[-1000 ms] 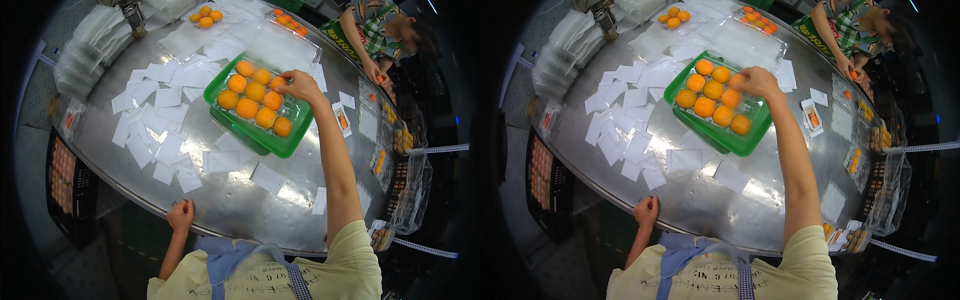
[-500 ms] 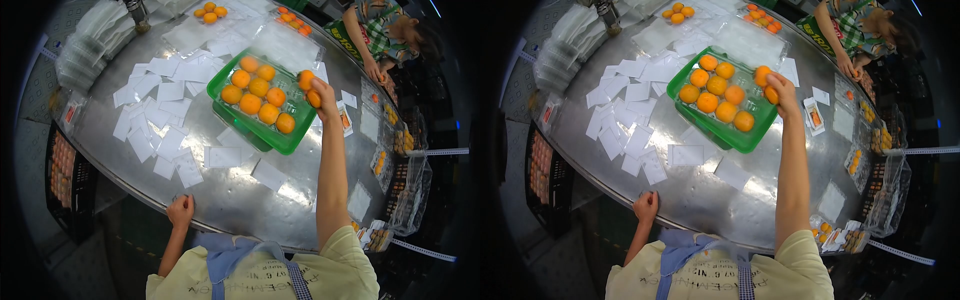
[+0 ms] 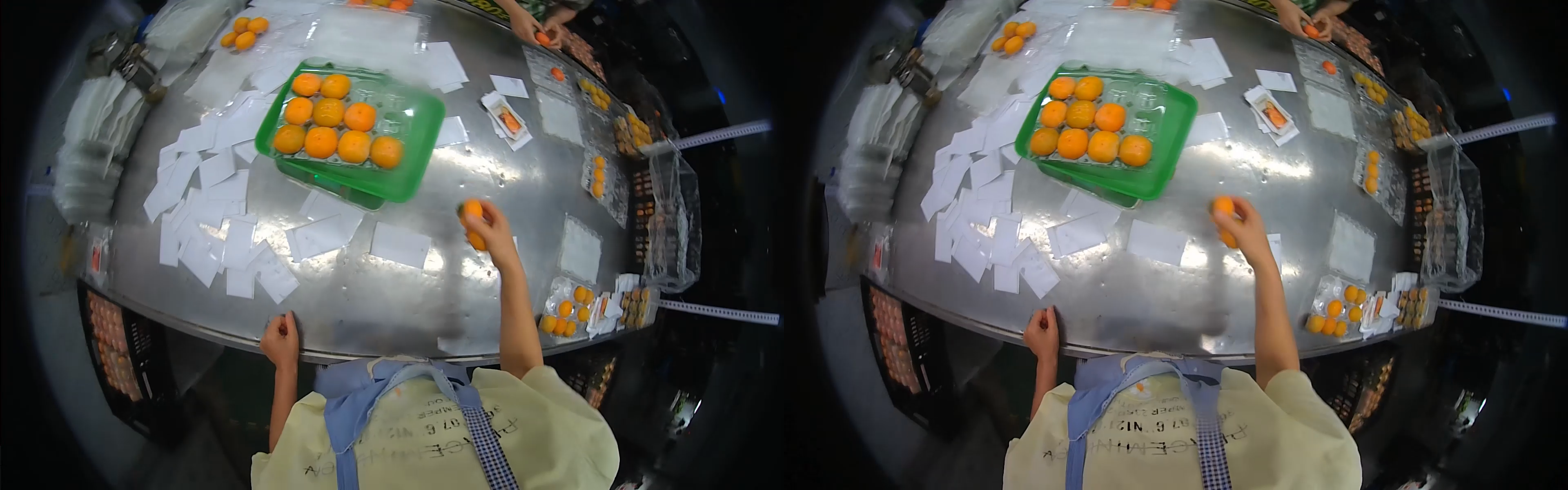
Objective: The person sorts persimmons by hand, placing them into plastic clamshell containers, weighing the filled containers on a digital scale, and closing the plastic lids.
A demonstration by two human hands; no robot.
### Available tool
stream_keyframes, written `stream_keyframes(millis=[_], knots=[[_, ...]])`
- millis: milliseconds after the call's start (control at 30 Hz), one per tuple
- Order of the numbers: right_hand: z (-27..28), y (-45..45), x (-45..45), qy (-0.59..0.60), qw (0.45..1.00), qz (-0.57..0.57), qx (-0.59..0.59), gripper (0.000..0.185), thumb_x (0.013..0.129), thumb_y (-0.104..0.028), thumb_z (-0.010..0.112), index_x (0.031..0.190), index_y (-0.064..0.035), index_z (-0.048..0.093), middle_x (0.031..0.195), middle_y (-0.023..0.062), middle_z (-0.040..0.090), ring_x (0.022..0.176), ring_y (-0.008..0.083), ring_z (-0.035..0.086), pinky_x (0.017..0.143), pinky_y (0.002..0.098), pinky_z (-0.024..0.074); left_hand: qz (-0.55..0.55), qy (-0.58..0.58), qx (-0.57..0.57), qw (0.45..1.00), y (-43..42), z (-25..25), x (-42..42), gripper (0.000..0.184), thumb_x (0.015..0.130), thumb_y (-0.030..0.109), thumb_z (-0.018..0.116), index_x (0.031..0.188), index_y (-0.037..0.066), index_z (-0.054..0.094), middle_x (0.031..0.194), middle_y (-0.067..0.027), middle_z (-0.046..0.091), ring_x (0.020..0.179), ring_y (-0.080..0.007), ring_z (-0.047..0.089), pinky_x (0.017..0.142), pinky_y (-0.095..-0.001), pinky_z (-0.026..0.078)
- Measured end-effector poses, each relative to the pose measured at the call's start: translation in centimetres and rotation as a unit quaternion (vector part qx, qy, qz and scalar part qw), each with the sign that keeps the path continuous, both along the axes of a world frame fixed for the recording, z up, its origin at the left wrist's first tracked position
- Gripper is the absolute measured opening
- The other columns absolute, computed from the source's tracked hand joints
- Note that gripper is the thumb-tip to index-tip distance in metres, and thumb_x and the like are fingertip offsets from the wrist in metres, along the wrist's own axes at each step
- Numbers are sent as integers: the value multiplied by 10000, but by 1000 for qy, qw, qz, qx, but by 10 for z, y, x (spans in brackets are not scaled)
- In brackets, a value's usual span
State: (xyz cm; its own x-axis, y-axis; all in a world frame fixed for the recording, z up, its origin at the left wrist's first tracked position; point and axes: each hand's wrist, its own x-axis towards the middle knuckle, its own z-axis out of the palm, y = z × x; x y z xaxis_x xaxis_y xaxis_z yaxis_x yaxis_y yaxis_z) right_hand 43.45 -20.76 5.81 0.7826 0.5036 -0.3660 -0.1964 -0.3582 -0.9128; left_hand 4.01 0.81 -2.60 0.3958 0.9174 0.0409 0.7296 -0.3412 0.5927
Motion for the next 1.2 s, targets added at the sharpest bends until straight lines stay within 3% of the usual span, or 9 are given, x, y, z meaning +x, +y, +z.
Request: stream_keyframes(millis=[133,267,467,667,867,967,1000,1067,1200], knots=[[-28,-84,-47,-254,930,33,-262,541,715,-343,789,1101,-18,596,1000,127,650,865,268,628,761,344,498,32,-152,-45,987,19,21,23,209,809,149,730,717,41,576,554,-10,498,505,-90,438,486,-256,378],[-43,-115,-87,-272,921,32,-277,559,702,-281,803,1137,-22,565,1071,152,615,925,314,602,807,367,481,-67,-262,18,962,70,73,103,222,754,66,732,959,51,649,770,-18,569,584,-112,462,500,-244,363],[-40,-118,-103,-326,893,59,-305,649,702,-255,807,1226,-27,499,1138,156,553,970,306,566,824,370,467,-220,-145,218,940,155,112,205,471,766,260,730,1192,132,578,1092,-62,578,935,-257,558,805,-361,476],[-43,-122,-108,-351,886,66,-296,691,714,-240,795,1275,-13,462,1149,180,531,1027,323,530,894,387,432,-364,25,93,927,202,127,241,517,731,316,758,1173,120,572,1146,-67,565,1020,-265,555,842,-377,474],[-68,-135,-123,-305,934,-30,-183,522,839,-203,624,1283,12,450,1137,175,524,1040,296,516,914,380,412,-407,-20,74,910,215,125,244,505,746,262,759,1165,68,555,1103,-87,584,986,-220,577,798,-336,477],[-80,-147,-127,-253,953,-89,-141,448,884,-159,524,1290,12,443,1152,155,509,1030,250,505,919,362,404,-309,-58,-146,938,206,134,234,509,800,234,732,1225,43,526,1061,-61,581,906,-150,581,758,-276,468],[-82,-150,-127,-236,957,-104,-135,434,894,-149,497,1293,12,441,1157,148,505,1025,235,501,919,355,401,-306,-154,-190,920,202,130,231,500,833,264,697,1246,47,517,1040,-53,567,866,-137,553,730,-262,454],[-89,-157,-124,-243,953,-106,-149,404,921,-155,471,1290,6,444,1148,139,510,1008,217,497,917,341,398,-288,-343,-268,853,193,122,222,490,899,326,628,1286,54,500,998,-37,538,786,-111,496,674,-234,426],[-83,-152,-121,-222,955,-114,-157,377,947,-178,455,1276,6,455,1152,141,515,1037,225,502,927,340,396,-270,-449,-463,715,173,124,207,624,920,505,504,1332,38,457,1014,-41,533,730,-130,467,608,-237,405]])
